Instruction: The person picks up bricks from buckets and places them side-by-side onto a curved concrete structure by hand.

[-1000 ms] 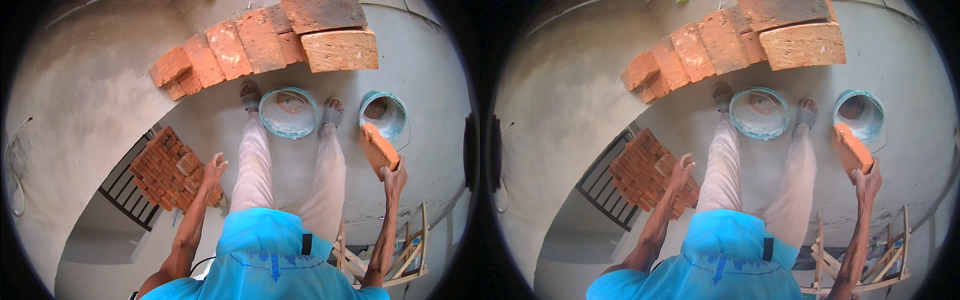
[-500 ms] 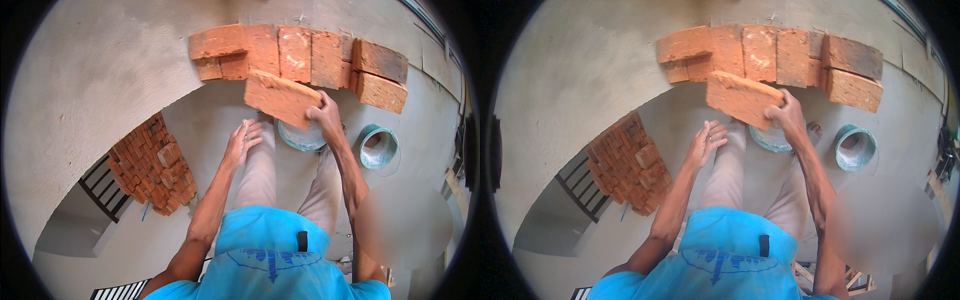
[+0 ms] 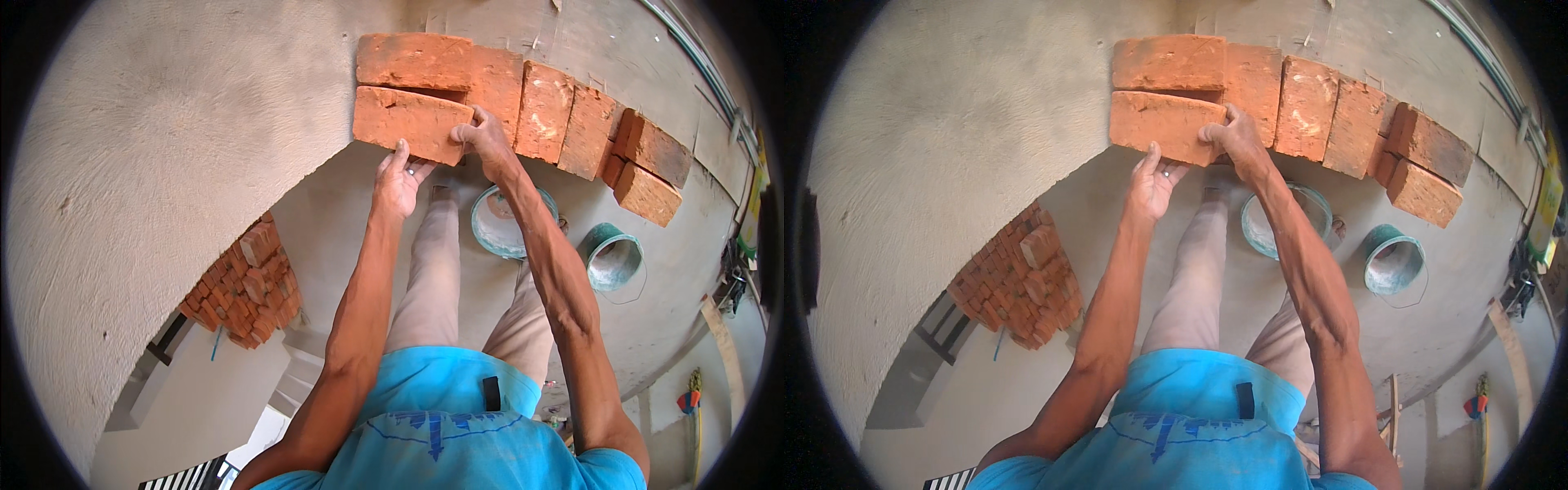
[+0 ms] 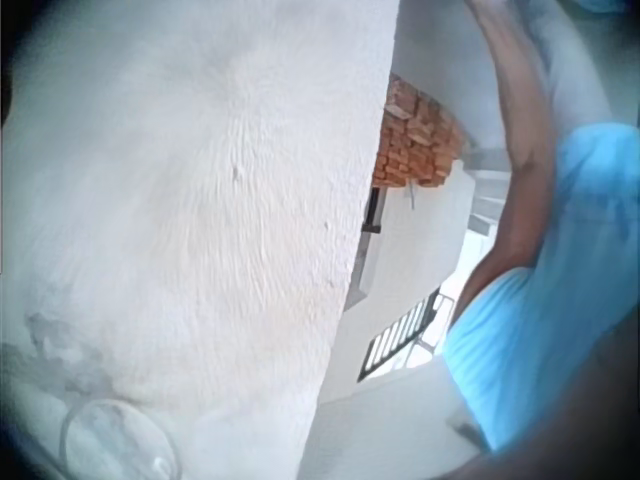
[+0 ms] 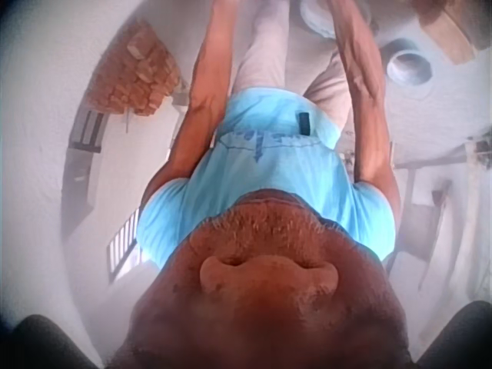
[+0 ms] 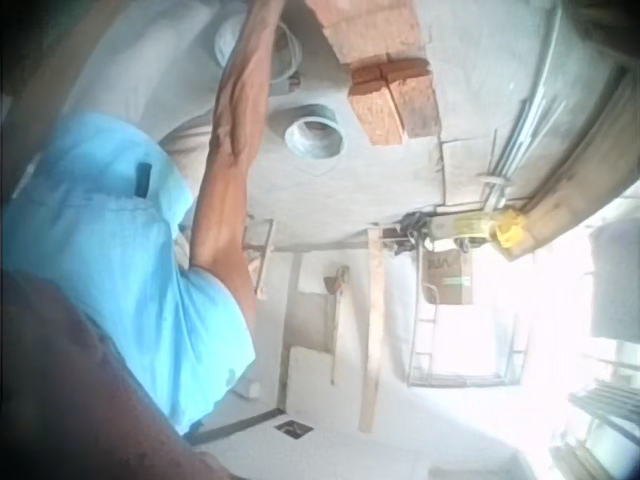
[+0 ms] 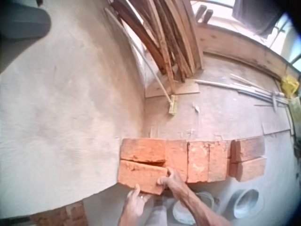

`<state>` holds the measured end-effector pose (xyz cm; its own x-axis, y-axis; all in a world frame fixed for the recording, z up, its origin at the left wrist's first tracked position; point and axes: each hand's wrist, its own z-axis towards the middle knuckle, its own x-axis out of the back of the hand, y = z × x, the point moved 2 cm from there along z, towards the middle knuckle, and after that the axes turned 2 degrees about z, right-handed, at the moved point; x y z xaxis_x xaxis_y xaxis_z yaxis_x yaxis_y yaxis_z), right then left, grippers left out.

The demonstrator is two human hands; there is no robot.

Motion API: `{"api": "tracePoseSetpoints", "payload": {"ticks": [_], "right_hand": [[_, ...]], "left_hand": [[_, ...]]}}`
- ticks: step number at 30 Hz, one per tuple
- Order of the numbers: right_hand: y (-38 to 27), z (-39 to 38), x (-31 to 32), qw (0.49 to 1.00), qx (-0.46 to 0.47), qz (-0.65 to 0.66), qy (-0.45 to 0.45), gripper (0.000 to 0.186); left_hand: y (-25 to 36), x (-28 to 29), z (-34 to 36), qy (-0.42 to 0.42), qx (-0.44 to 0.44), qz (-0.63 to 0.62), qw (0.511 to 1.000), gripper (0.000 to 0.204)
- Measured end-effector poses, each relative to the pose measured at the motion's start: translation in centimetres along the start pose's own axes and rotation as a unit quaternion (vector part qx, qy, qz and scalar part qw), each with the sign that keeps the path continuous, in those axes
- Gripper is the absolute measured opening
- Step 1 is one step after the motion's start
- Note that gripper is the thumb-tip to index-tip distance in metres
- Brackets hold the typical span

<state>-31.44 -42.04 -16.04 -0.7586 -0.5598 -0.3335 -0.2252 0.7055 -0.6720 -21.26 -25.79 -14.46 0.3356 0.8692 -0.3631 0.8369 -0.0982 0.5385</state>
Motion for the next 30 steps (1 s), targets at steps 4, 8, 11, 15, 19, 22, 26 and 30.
{"api": "tracePoseSetpoints", "payload": {"ticks": [4, 8, 11, 15, 19, 22, 26, 30], "right_hand": [[0.3, 1.8, -0.4, 0.999, -0.007, -0.032, -0.002, 0.053], [-0.4, 2.1, -0.3, 0.984, 0.01, -0.175, 0.032, 0.05], [-2.1, 0.3, -1.0, 0.915, 0.132, -0.362, 0.12, 0.049], [-2.4, -2.3, 0.0, 0.874, 0.227, -0.399, 0.157, 0.049], [-0.1, -3.0, 1.0, 0.915, 0.111, -0.365, 0.129, 0.051], [0.9, -2.3, -0.2, 0.948, 0.115, -0.271, 0.116, 0.046], [0.9, -1.4, -1.7, 0.922, 0.137, -0.332, 0.142, 0.033], [0.2, -1.7, -1.8, 0.916, 0.176, -0.334, 0.139, 0.034]], "left_hand": [[0.1, 0.5, 1.4, 0.029, 0.011, -0.024, 0.999, 0.062], [0.0, 0.4, 2.0, 0.037, 0.019, -0.038, 0.998, 0.059], [0.3, 0.3, 2.2, 0.081, 0.02, 0.011, 0.996, 0.057], [1.2, 0.5, 2.3, 0.138, 0.037, 0.082, 0.986, 0.053], [0.9, 0.6, 2.4, 0.12, 0.036, 0.041, 0.991, 0.048], [1.2, 0.2, 2.8, 0.129, 0.038, 0.054, 0.989, 0.044], [1.6, 0.0, 3.1, 0.129, 0.047, 0.057, 0.989, 0.042], [2.1, -0.3, 3.5, 0.152, 0.044, 0.071, 0.985, 0.043]]}}
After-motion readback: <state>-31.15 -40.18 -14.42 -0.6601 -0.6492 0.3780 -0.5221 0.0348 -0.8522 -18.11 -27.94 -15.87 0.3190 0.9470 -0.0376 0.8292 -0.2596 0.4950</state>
